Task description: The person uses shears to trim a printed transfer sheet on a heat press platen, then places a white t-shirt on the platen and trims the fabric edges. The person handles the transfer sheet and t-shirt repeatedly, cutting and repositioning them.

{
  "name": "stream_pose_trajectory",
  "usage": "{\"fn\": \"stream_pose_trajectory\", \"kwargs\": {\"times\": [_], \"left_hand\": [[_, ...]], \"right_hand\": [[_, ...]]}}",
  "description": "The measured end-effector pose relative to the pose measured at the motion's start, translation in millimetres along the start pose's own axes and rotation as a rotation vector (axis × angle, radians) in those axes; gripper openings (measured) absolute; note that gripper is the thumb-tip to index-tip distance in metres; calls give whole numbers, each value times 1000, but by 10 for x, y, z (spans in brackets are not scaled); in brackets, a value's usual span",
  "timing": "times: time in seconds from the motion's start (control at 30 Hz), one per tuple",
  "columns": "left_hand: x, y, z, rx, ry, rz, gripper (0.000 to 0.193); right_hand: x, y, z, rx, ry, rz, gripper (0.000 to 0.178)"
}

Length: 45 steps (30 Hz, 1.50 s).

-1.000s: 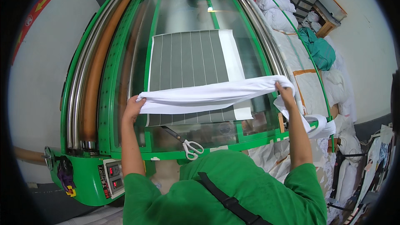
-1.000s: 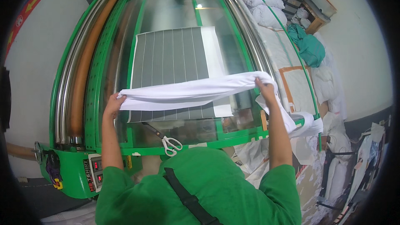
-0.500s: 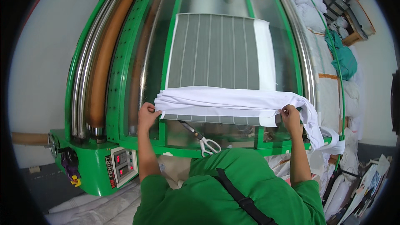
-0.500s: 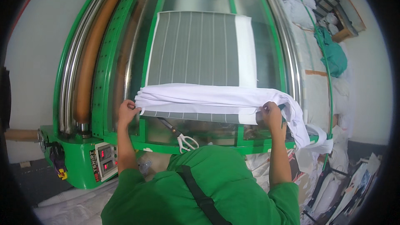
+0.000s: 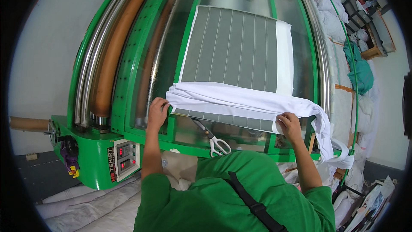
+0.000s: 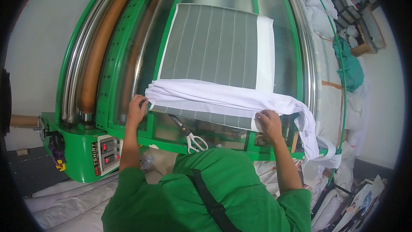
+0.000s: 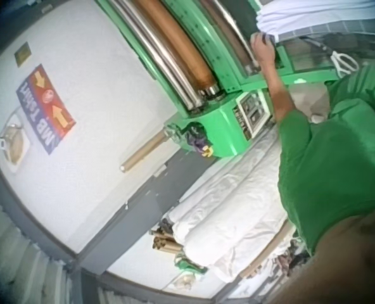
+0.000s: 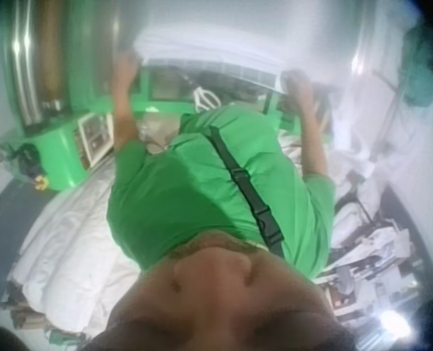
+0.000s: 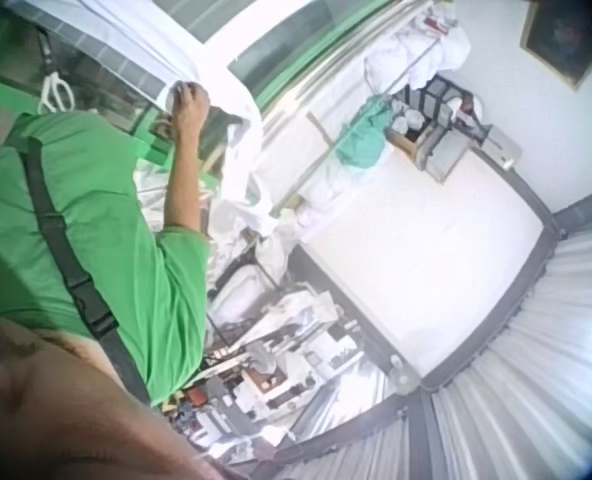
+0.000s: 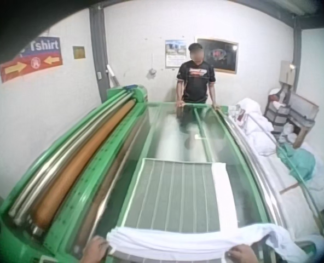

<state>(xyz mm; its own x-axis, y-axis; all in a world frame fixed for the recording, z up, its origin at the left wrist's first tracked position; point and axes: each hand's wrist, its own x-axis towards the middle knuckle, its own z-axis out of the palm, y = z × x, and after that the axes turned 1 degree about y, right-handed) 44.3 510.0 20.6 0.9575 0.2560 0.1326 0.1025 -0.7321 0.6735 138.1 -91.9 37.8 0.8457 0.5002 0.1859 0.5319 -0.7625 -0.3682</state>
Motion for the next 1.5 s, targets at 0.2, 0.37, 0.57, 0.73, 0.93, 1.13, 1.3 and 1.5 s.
{"fn": "stream_pose_trajectory", "kwargs": {"times": [0.2, 0.37, 0.57, 0.73, 0.93, 1.13, 1.3, 1.5], "left_hand": [[72, 46, 35, -89, 99, -69, 8], [277, 103, -119, -545, -2, -301, 5], [746, 523, -325, -700, -154, -302, 24], [1121, 386, -305, -320, -386, -239, 27], [1423, 354, 49, -192, -543, -301, 20], [1474, 70, 299, -43, -498, -248, 24], [1442, 151, 333, 32, -426, -155, 31], [1455, 257, 321, 112, -462, -177, 29]], "right_hand": [[54, -11, 1, -51, 60, -32, 16], [78, -7, -76, 33, 147, 96, 14], [291, -84, -452, 409, -32, 487, 18], [434, 185, -581, 467, -57, 535, 28], [564, 568, -322, 345, -78, 514, 33], [616, 605, -150, 225, -80, 525, 27], [740, 538, -167, 128, -44, 498, 24], [842, 472, -127, 130, -39, 499, 21]]}}
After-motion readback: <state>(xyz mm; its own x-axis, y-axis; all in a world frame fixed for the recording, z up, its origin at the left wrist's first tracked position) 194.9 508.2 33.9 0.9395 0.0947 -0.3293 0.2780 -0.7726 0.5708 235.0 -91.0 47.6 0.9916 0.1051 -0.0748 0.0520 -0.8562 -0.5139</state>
